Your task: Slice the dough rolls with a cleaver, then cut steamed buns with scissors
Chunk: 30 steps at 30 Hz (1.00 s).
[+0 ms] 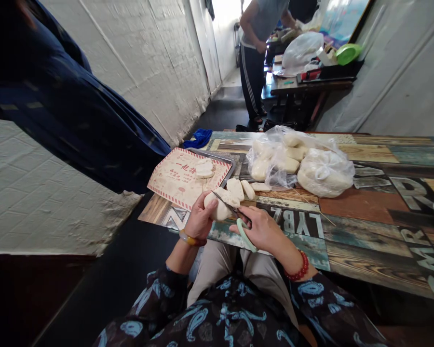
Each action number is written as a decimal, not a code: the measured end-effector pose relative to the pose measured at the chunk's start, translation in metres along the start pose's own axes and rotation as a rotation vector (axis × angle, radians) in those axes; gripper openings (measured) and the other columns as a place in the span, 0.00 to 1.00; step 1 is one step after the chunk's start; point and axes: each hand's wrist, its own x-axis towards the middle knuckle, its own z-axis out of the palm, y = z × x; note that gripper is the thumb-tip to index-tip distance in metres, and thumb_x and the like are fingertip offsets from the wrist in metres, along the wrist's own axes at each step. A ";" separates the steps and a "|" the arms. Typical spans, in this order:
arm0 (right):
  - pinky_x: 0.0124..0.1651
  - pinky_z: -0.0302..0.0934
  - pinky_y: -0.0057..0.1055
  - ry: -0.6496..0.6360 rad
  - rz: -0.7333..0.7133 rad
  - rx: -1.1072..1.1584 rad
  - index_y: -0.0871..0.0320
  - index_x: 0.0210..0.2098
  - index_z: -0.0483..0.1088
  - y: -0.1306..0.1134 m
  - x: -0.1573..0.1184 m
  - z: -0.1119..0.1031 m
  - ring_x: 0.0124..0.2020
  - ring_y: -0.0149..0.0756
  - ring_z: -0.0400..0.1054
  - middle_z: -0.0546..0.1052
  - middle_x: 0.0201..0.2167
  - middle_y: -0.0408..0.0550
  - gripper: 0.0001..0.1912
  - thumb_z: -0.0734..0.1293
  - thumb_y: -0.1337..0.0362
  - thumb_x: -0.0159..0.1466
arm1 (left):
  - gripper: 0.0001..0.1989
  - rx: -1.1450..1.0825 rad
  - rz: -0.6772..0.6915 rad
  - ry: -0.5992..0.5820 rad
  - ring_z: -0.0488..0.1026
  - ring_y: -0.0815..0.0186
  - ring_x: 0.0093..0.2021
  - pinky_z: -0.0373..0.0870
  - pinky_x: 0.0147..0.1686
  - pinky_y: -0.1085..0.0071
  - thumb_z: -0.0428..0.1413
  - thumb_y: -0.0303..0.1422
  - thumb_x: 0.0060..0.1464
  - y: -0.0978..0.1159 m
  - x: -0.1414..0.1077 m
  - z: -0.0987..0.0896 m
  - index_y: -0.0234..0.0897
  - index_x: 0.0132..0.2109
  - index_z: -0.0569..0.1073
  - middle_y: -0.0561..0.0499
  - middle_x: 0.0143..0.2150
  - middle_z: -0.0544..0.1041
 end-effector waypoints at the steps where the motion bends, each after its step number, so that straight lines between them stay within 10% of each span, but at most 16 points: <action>1: 0.41 0.69 0.35 0.011 -0.003 0.005 0.56 0.42 0.76 0.002 0.000 0.001 0.36 0.42 0.74 0.79 0.34 0.49 0.12 0.70 0.57 0.62 | 0.25 0.002 -0.001 0.000 0.73 0.68 0.34 0.72 0.36 0.73 0.69 0.44 0.42 0.000 0.002 0.000 0.39 0.46 0.73 0.53 0.37 0.77; 9: 0.49 0.69 0.39 0.039 0.023 0.097 0.58 0.50 0.76 0.008 0.004 0.001 0.46 0.47 0.77 0.82 0.46 0.54 0.19 0.68 0.54 0.64 | 0.24 0.023 0.000 0.000 0.73 0.69 0.34 0.72 0.36 0.73 0.69 0.43 0.41 -0.003 0.019 0.005 0.37 0.44 0.73 0.53 0.37 0.77; 21: 0.39 0.64 0.31 -0.024 0.045 0.177 0.60 0.43 0.77 0.022 0.014 -0.003 0.35 0.40 0.74 0.81 0.33 0.48 0.18 0.65 0.52 0.66 | 0.24 0.114 -0.012 0.002 0.73 0.68 0.37 0.71 0.39 0.73 0.70 0.42 0.39 -0.004 0.036 0.016 0.36 0.42 0.74 0.53 0.38 0.78; 30: 0.44 0.67 0.36 0.031 0.227 0.235 0.58 0.56 0.73 0.024 -0.009 -0.030 0.39 0.42 0.74 0.81 0.41 0.51 0.28 0.69 0.51 0.60 | 0.27 -0.198 -0.017 0.092 0.77 0.67 0.41 0.72 0.41 0.73 0.70 0.39 0.42 -0.002 0.020 -0.010 0.39 0.50 0.74 0.50 0.45 0.80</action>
